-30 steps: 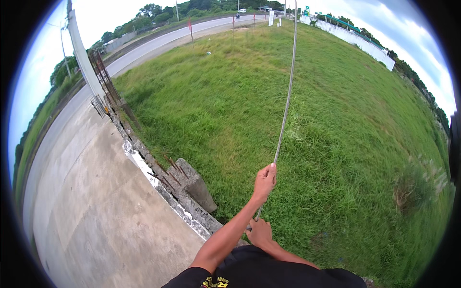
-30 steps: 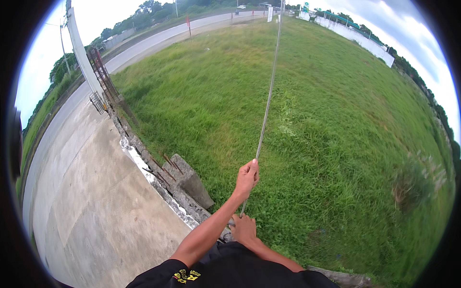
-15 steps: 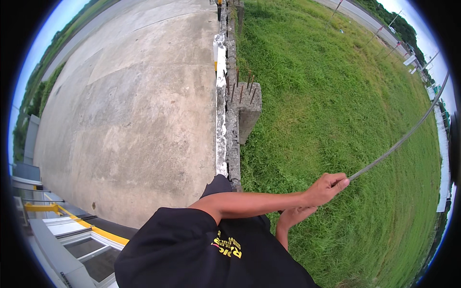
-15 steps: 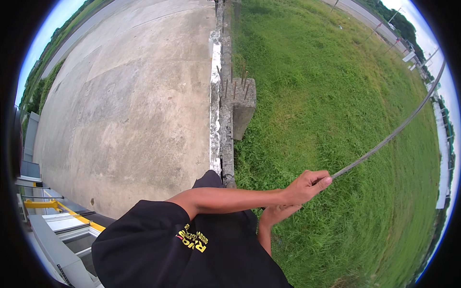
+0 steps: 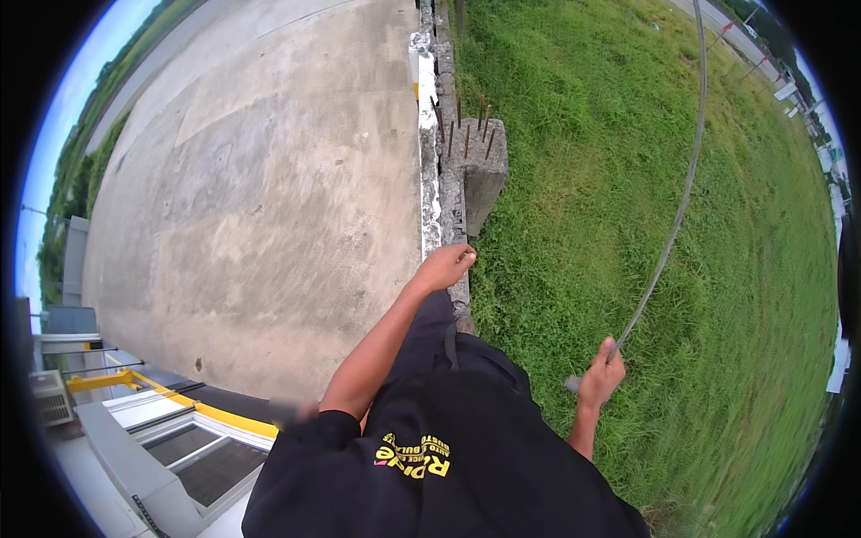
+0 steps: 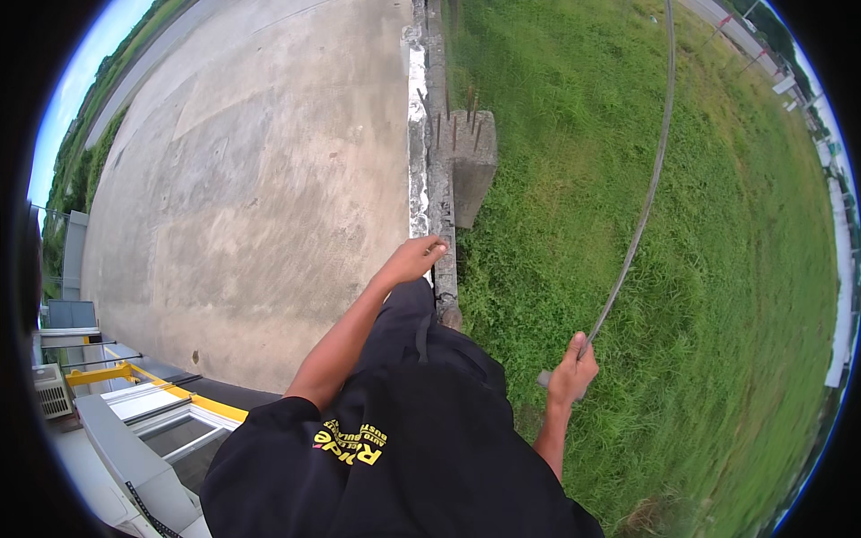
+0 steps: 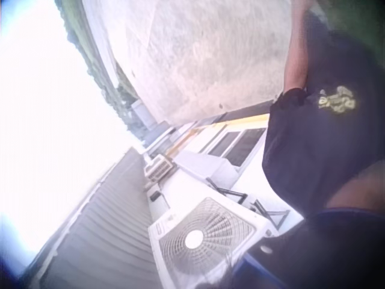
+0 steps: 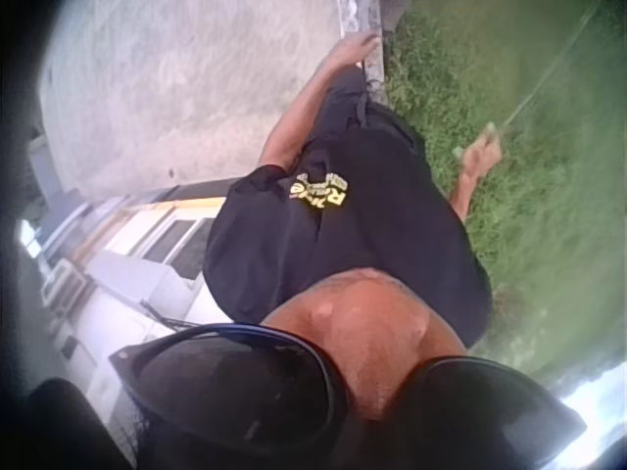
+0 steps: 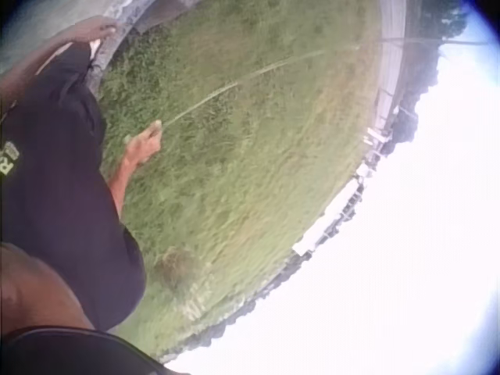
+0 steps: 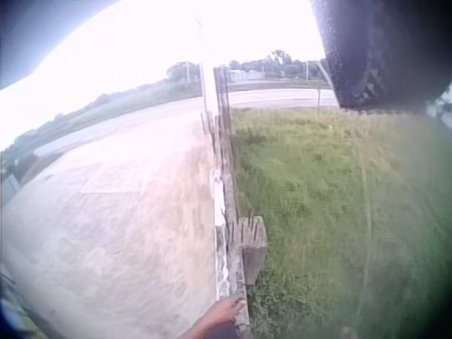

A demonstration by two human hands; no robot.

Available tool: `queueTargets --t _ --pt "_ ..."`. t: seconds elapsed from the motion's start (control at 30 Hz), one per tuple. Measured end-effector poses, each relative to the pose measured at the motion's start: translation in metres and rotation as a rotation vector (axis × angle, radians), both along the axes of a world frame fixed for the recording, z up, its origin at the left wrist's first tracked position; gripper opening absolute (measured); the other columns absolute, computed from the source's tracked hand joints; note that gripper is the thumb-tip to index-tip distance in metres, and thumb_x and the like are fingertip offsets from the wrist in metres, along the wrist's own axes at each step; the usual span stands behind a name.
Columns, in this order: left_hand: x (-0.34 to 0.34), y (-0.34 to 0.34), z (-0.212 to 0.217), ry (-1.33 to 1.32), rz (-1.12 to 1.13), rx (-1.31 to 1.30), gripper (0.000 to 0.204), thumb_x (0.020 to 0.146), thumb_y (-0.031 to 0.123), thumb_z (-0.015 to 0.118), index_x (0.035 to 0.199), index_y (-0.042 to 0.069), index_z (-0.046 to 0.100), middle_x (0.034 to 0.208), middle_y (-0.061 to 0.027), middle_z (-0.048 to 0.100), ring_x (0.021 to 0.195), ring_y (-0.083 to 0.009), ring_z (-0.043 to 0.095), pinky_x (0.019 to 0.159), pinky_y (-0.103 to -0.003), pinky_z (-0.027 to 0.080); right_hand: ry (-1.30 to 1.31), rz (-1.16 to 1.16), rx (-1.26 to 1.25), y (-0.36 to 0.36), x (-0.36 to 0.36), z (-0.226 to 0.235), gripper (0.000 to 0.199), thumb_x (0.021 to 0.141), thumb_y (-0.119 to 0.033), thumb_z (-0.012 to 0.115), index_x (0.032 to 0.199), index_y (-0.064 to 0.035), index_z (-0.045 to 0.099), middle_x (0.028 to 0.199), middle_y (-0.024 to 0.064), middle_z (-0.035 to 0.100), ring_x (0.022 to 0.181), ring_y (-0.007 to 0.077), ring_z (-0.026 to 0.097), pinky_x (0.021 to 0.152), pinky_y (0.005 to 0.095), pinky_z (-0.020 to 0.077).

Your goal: The person uses a long metal rod to scrape and clean a concrete curb and adjacent grassy area. They repeatedly insert the rod into cracks and along the curb edge, occasionally adjusting their stance and repositioning the tool to reach different sections.

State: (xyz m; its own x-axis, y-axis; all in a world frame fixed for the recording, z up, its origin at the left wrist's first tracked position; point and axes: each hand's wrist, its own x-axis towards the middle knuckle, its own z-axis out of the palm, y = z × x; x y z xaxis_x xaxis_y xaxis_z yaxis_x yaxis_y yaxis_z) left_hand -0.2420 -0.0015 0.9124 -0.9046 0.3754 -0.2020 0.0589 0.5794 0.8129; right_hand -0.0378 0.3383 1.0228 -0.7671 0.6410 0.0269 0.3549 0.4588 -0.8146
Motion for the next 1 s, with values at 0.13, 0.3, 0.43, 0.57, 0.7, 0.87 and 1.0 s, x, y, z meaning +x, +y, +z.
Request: queueTargets --t 0.13,0.3,0.43,0.57,0.7,0.87,1.0 --pt "0.073 -0.142 -0.115 -0.268 0.562 -0.049 0.035 0.106 0.032 0.062 0.116 0.000 0.074 0.101 -0.0189 0.080 0.089 -0.0286 0.078 0.083 -0.043 0.058 -0.142 0.134 0.043 -0.009 -0.008 0.016 0.050 0.113 -0.038 0.061 0.076 -0.0064 0.051 0.061 -0.0030 0.038 0.059 0.0096 0.030 0.054 0.0358 0.0243" --pt "0.222 -0.253 -0.199 -0.559 1.037 -0.031 0.030 0.102 0.021 0.061 0.107 -0.006 0.074 0.085 -0.0144 0.077 0.070 -0.0195 0.072 0.063 -0.033 0.057 -0.351 0.289 -0.241 -0.024 -0.039 0.027 0.049 0.114 -0.038 0.060 0.076 -0.0059 0.053 0.063 -0.0045 0.042 0.058 0.0087 0.035 0.053 0.0332 0.0280" --pt "0.308 -0.257 -0.212 -0.948 1.104 -0.140 0.030 0.101 0.021 0.060 0.107 -0.005 0.075 0.083 -0.0136 0.076 0.062 -0.0183 0.070 0.055 -0.035 0.055 -0.512 0.357 -0.325 -0.047 -0.072 0.042 0.046 0.115 -0.036 0.056 0.081 -0.0057 0.057 0.064 -0.0053 0.045 0.056 0.0068 0.038 0.052 0.0303 0.0312" --pt "0.313 -0.238 -0.204 -0.971 1.036 0.029 0.033 0.104 0.025 0.060 0.111 -0.004 0.074 0.087 -0.0128 0.077 0.068 -0.0185 0.072 0.060 -0.033 0.056 -0.591 0.410 -0.418 -0.080 -0.117 0.041 0.038 0.116 -0.032 0.053 0.089 -0.0053 0.058 0.066 -0.0051 0.045 0.055 0.0057 0.041 0.050 0.0286 0.0320" --pt "0.254 -0.252 -0.209 -0.716 0.745 -0.041 0.031 0.109 0.023 0.058 0.118 -0.003 0.072 0.096 -0.0137 0.078 0.083 -0.0209 0.076 0.075 -0.035 0.059 -0.701 0.427 -0.645 -0.123 -0.178 0.066 0.034 0.117 -0.029 0.050 0.095 -0.0039 0.058 0.065 -0.0041 0.045 0.050 0.0062 0.040 0.045 0.0280 0.0335" --pt "0.075 -0.252 -0.160 -0.340 0.792 0.026 0.026 0.109 0.017 0.059 0.126 0.000 0.069 0.102 -0.0150 0.078 0.091 -0.0243 0.075 0.084 -0.037 0.059 -0.752 0.463 -0.727 -0.159 -0.238 0.087 0.033 0.117 -0.027 0.049 0.096 -0.0029 0.058 0.065 -0.0019 0.047 0.046 0.0070 0.040 0.043 0.0281 0.0348" --pt "-0.066 -0.232 -0.073 -0.040 0.685 0.008 0.032 0.106 0.013 0.063 0.136 0.003 0.064 0.124 -0.0155 0.072 0.113 -0.0296 0.070 0.098 -0.041 0.056 -0.830 0.551 -0.602 -0.183 -0.274 0.113 0.032 0.117 -0.026 0.049 0.098 -0.0024 0.059 0.066 -0.0014 0.049 0.050 0.0075 0.044 0.045 0.0284 0.0366"
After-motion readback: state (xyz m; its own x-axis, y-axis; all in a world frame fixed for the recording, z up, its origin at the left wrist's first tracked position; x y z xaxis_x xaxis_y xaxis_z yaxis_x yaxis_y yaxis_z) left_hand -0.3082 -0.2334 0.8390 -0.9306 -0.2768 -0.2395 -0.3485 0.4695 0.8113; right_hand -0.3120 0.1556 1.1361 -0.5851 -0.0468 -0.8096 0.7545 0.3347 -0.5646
